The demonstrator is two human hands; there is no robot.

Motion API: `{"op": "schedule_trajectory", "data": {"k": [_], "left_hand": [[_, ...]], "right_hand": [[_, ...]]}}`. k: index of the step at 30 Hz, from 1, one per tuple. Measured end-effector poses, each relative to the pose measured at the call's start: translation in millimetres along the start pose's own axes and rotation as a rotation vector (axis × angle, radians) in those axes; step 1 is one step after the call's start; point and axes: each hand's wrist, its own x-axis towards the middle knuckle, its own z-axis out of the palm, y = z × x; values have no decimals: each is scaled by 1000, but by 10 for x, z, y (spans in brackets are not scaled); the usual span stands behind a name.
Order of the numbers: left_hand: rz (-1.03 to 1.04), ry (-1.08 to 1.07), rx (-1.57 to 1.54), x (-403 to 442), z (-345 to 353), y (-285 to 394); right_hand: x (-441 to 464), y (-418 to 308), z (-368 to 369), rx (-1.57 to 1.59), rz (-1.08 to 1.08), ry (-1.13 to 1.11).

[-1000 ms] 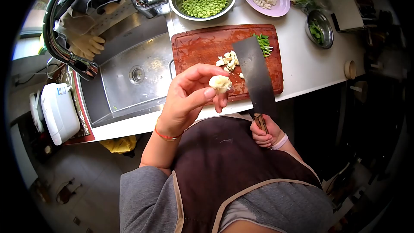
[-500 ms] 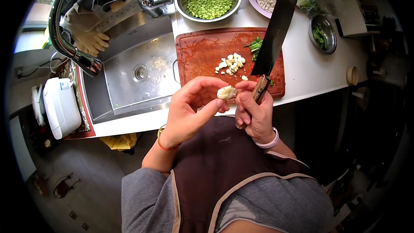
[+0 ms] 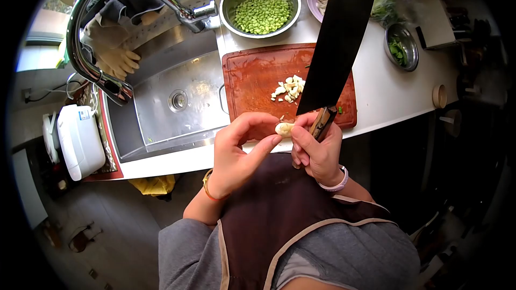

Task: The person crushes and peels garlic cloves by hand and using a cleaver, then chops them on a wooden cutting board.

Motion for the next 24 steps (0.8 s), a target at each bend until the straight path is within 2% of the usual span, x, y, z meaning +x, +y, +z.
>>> {"op": "schedule_trajectory", "data": {"k": [1, 3, 4, 10, 17, 22, 24], "left_hand": [[3, -5, 2, 7, -1, 19], [167, 1, 269, 16, -2, 45], [185, 67, 265, 22, 49, 67], [234, 131, 416, 9, 61, 50], [228, 120, 440, -30, 52, 18], [106, 110, 195, -38, 15, 18], [128, 121, 182, -7, 59, 96]], "right_hand": [[-5, 0, 0, -32, -16, -1], [-18, -15, 16, -70, -37, -2], [-22, -20, 23, -109, -52, -5], [-27, 1, 25, -192, -65, -5], [-21, 7, 20, -168, -68, 1], [-13, -15, 0, -19, -24, -45], [-6, -24, -34, -32, -27, -65]]}}
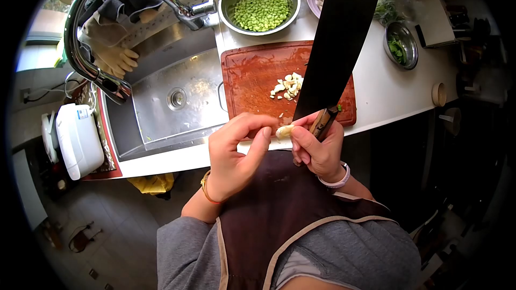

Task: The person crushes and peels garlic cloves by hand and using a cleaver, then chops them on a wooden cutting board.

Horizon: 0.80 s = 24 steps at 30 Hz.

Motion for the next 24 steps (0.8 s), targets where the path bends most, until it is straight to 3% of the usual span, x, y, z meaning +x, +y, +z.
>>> {"op": "schedule_trajectory", "data": {"k": [5, 8, 11, 13, 24], "left_hand": [[-17, -123, 17, 36, -67, 4], [-182, -132, -10, 16, -76, -21], [-45, -149, 108, 30, -85, -19], [207, -120, 176, 62, -65, -2], [252, -93, 276, 40, -6, -22]], "right_hand": [[21, -12, -70, -143, -15, -57], [30, 10, -80, -197, 1, -57], [27, 28, -77, -184, 5, -43], [36, 34, -66, -71, -48, -78], [34, 39, -83, -153, -72, -59]]}}
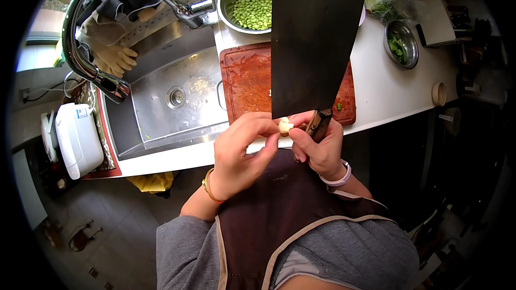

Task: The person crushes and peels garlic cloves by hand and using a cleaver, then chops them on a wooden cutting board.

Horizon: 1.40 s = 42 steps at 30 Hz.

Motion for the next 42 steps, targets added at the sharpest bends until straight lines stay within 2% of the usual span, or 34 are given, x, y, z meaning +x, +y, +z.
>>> {"op": "schedule_trajectory", "data": {"k": [2, 4, 5, 7, 14, 16, 18, 19, 21, 22, 23, 25, 27, 28, 29, 31, 34, 37, 39, 42], "left_hand": [[-18, 5, -17, -22, 8, -32], [-106, 37, -222, -54, 20, -75], [-107, 37, -222, -56, 23, -65], [-281, 76, -470, -57, 30, -40], [-371, 128, -603, -52, 40, -129], [-373, 168, -447, -58, -1, -279], [-330, 339, -246, -41, -56, -702], [-354, 442, -92, -59, -123, -1025], [-405, 511, 235, -213, -352, -1793], [-481, 456, 517, -350, -477, -2123], [-674, 368, 654, -467, -531, -2314], [-684, 125, 1207, -767, -513, -2596], [-747, 94, 1165, -728, -440, -2362], [-813, 67, 1123, -690, -374, -2276], [-811, 60, 1121, -669, -311, -2272], [-290, 214, 833, -606, -164, -2271], [-80, 51, 645, -259, 281, -1916], [136, -153, 498, 50, 770, -1641], [217, -294, 561, 236, 1042, -1529], [276, -339, 626, 415, 1289, -1600]], "right_hand": [[-5, -5, -2, 9, 12, -4], [-7, -10, -1, 50, 40, 32], [-5, -9, -4, 50, 40, 32], [4, -1, -13, 161, 88, 49], [48, 41, -66, 220, 106, 84], [71, 75, -90, 192, 98, 132], [123, 184, -177, 117, 90, 171], [156, 267, -225, 43, 79, 208], [215, 506, -335, 13, 83, 245], [246, 640, -400, -17, 76, 262], [276, 755, -458, -49, 68, 280], [318, 938, -552, -81, 81, 294], [342, 1080, -665, -234, 143, 336], [353, 1097, -690, -360, 87, 364], [354, 1104, -725, -361, 89, 372], [337, 1106, -809, -438, 9, 398], [297, 1007, -901, -505, -53, 440], [264, 755, -852, -411, -88, 454], [221, 621, -842, -286, -54, 512], [142, 606, -906, -258, -70, 545]]}}
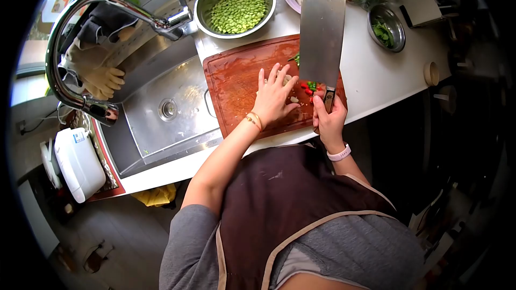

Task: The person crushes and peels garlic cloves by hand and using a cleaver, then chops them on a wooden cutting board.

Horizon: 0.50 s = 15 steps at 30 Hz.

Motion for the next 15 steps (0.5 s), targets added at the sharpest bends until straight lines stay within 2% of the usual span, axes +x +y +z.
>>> {"op": "schedule_trajectory", "data": {"k": [3, 4, 10, 13, 15], "left_hand": [[-72, -103, 22, 84, 63, 2], [-46, -31, 11, 76, 105, 8], [-52, 11, 42, -53, 244, -28], [-109, 95, 102, -234, 143, -252], [-128, 188, 11, -350, -50, -317]], "right_hand": [[-80, 1, -72, 23, 29, 23], [-110, 14, -91, 30, 44, 29], [-203, 125, -170, 37, 89, 50], [-227, 180, -301, -112, 92, 28], [-237, 182, -400, -418, 15, 2]]}}
